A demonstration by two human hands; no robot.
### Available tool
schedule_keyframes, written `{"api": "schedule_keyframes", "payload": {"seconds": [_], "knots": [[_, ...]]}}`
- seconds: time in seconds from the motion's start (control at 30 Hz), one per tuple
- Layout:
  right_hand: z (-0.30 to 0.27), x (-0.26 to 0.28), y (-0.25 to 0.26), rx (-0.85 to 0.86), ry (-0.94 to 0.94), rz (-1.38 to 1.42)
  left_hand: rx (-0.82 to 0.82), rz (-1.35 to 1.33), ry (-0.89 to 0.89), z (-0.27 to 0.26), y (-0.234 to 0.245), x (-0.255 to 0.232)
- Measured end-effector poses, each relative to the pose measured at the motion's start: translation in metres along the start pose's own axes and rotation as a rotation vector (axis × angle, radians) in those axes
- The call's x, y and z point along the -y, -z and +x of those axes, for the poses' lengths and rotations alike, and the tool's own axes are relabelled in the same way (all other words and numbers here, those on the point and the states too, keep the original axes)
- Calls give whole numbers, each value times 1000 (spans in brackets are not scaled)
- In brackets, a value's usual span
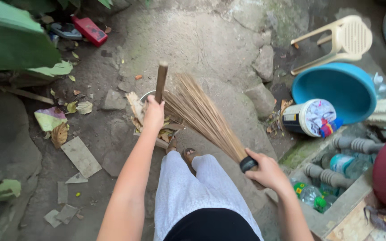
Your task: The person sweeps debris from a dirt ground outdoors using a broom and a dustpan. The person sweeps leaves and dirt into the dustpan and transfers them into a bucket.
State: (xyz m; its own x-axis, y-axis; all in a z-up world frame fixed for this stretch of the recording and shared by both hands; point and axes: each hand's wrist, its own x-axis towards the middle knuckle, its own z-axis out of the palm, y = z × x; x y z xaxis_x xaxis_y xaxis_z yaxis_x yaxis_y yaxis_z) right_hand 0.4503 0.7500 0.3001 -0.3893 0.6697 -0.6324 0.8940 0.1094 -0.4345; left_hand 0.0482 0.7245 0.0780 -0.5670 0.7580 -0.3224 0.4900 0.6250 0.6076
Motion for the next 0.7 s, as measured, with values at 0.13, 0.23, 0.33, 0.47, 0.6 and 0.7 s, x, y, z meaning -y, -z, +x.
{"api": "schedule_keyframes", "payload": {"seconds": [0.13,0.23,0.33,0.47,0.6,0.7], "knots": [[-9,14,23,22,-81,-83,67,8,46,44,-9,-22],[-20,20,33,-1,-190,37,124,101,80,68,-16,-38],[-25,18,32,-20,-155,64,96,162,74,78,-23,-47],[-29,7,29,-36,-127,84,77,208,39,87,-21,-51],[-34,-1,29,-5,-158,60,167,237,14,80,-8,-48],[-35,-4,33,24,-189,15,204,259,-32,70,3,-43]]}}
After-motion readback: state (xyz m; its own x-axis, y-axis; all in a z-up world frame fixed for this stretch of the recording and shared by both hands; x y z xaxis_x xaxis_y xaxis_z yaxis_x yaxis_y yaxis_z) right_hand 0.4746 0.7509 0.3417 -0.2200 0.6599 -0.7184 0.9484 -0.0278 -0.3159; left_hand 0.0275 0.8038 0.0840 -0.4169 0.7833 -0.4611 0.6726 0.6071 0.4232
